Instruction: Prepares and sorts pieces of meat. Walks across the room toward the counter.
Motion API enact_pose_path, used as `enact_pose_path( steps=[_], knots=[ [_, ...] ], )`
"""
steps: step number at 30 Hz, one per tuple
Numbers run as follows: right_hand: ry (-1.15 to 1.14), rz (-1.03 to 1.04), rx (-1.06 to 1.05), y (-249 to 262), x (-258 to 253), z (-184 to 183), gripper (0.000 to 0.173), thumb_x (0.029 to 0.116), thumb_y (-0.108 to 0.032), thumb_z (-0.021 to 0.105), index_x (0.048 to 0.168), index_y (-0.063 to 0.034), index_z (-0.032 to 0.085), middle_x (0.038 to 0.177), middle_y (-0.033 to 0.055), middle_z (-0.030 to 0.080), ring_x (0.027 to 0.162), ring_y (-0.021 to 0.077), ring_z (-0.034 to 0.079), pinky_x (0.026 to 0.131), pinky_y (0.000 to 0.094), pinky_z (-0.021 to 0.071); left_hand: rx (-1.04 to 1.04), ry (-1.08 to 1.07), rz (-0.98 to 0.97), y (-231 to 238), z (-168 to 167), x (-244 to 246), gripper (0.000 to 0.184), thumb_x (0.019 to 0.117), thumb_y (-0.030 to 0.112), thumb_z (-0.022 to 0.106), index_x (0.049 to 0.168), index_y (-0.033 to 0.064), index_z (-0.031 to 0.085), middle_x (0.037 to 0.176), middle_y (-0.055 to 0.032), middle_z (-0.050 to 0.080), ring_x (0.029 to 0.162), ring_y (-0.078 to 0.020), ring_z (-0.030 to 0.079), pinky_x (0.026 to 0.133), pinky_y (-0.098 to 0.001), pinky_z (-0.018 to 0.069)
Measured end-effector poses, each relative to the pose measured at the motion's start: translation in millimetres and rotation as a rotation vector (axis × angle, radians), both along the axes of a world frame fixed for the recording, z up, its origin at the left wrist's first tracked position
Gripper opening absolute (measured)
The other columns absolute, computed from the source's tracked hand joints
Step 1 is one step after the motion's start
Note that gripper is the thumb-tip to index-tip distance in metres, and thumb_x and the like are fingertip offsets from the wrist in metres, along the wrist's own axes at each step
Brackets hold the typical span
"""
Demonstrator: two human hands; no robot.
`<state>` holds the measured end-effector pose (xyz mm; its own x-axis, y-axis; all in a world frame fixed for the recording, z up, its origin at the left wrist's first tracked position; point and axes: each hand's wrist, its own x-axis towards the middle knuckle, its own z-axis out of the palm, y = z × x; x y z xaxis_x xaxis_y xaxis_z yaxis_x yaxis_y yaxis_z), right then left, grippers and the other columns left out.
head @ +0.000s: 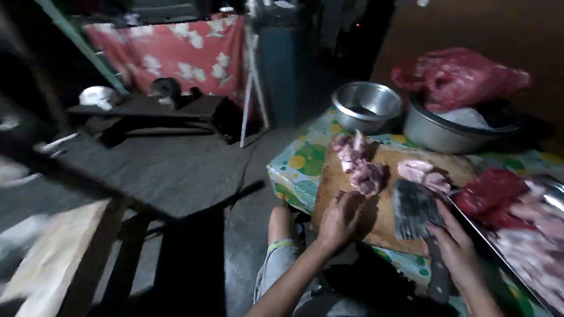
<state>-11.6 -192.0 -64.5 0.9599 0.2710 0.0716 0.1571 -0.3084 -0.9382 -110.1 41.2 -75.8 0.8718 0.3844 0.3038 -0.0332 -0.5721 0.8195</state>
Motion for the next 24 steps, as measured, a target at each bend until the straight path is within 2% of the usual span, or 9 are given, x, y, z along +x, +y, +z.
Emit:
enact_pose_path(
  steps=[1, 2, 4, 7, 10, 18, 20, 22, 24],
  knots=[
    [0.023, 0.023, -0.031, -3.1, 0.2, 2.2, 0.063, 0.0991, -0.012, 0.053, 0.160, -0.0121, 0.036, 0.162, 0.0109, 0.037, 0.114, 0.0142, 0.064, 0.090, 0.0345, 0.0564, 0.020, -0.007, -0.001, -1.5, -1.0, 0.8, 0.037, 0.0982, 0.021, 0.066, 0.132, 0.0045, 0.065, 0.124, -0.0209, 0.066, 0.106, -0.0302, 0.068, 0.090, -0.0448, 0.0584],
    [0.036, 0.023, -0.056, -5.3, 2.9, 3.2, 0.062, 0.0999, -0.012, 0.053, 0.159, -0.0123, 0.036, 0.162, 0.0108, 0.038, 0.114, 0.0149, 0.064, 0.091, 0.0361, 0.0559, 0.036, -0.015, -0.010, -3.2, -1.3, 3.6, 0.037, 0.0980, 0.020, 0.066, 0.131, 0.0041, 0.066, 0.123, -0.0209, 0.066, 0.106, -0.0303, 0.068, 0.091, -0.0453, 0.0580],
    [0.069, 0.004, -0.042, -5.6, 8.6, 1.5, 0.060, 0.1003, -0.013, 0.053, 0.159, -0.0150, 0.038, 0.156, 0.0103, 0.045, 0.077, 0.0132, 0.065, 0.061, 0.0348, 0.0561, 0.053, -0.015, -0.019, -4.1, -1.8, 7.4, 0.036, 0.0972, 0.021, 0.066, 0.130, 0.0058, 0.067, 0.121, -0.0203, 0.066, 0.104, -0.0298, 0.068, 0.089, -0.0457, 0.0581],
    [0.085, -0.008, 0.001, -2.7, 9.1, -2.8, 0.059, 0.1005, -0.010, 0.051, 0.158, -0.0138, 0.038, 0.153, 0.0122, 0.048, 0.063, 0.0140, 0.061, 0.049, 0.0346, 0.0524, 0.040, 0.035, -0.020, -3.2, -1.3, 5.8, 0.037, 0.0977, 0.022, 0.066, 0.132, 0.0082, 0.066, 0.126, -0.0200, 0.064, 0.106, -0.0298, 0.069, 0.088, -0.0457, 0.0589],
    [0.041, -0.028, -0.007, -2.1, 7.4, -8.6, 0.059, 0.1002, -0.009, 0.049, 0.158, -0.0115, 0.038, 0.156, 0.0131, 0.043, 0.070, 0.0111, 0.061, 0.055, 0.0311, 0.0527, 0.049, 0.086, -0.056, -0.7, 1.7, 4.6, 0.037, 0.0977, 0.020, 0.065, 0.133, 0.0096, 0.066, 0.130, -0.0200, 0.063, 0.107, -0.0303, 0.069, 0.088, -0.0461, 0.0586],
    [0.023, -0.056, -0.001, 0.7, 2.2, -5.4, 0.058, 0.1010, -0.008, 0.048, 0.158, -0.0114, 0.038, 0.156, 0.0096, 0.044, 0.069, 0.0061, 0.060, 0.053, 0.0255, 0.0506, -0.100, 0.116, 0.002, 10.9, 14.5, 16.5, 0.033, 0.1011, 0.021, 0.062, 0.128, 0.0040, 0.067, 0.123, -0.0189, 0.066, 0.103, -0.0245, 0.067, 0.092, -0.0382, 0.0548],
    [0.022, -0.056, 0.004, 0.8, 4.1, -5.9, 0.058, 0.1003, -0.007, 0.048, 0.158, -0.0112, 0.039, 0.152, 0.0093, 0.048, 0.065, 0.0061, 0.060, 0.051, 0.0257, 0.0519, -0.030, 0.120, 0.041, 15.7, 19.1, 28.8, 0.031, 0.0997, 0.023, 0.064, 0.126, 0.0070, 0.069, 0.120, -0.0170, 0.067, 0.101, -0.0251, 0.067, 0.090, -0.0407, 0.0554],
    [0.019, -0.026, -0.012, -2.7, 6.6, -6.8, 0.059, 0.1002, -0.009, 0.049, 0.158, -0.0107, 0.038, 0.156, 0.0089, 0.045, 0.079, 0.0048, 0.064, 0.062, 0.0235, 0.0544, 0.069, 0.177, 0.022, 21.3, 26.0, 47.1, 0.036, 0.0966, 0.021, 0.069, 0.131, 0.0109, 0.066, 0.129, -0.0163, 0.064, 0.118, -0.0304, 0.063, 0.100, -0.0471, 0.0526],
    [0.015, -0.032, -0.004, -1.2, 6.3, -6.9, 0.058, 0.0990, -0.008, 0.049, 0.157, -0.0097, 0.040, 0.154, 0.0101, 0.045, 0.070, 0.0040, 0.061, 0.052, 0.0226, 0.0523, 0.170, 0.209, -0.027, 25.3, 28.1, 71.9, 0.046, 0.0933, 0.025, 0.075, 0.135, 0.0110, 0.063, 0.136, -0.0175, 0.061, 0.130, -0.0354, 0.055, 0.105, -0.0520, 0.0490]
  ],
)
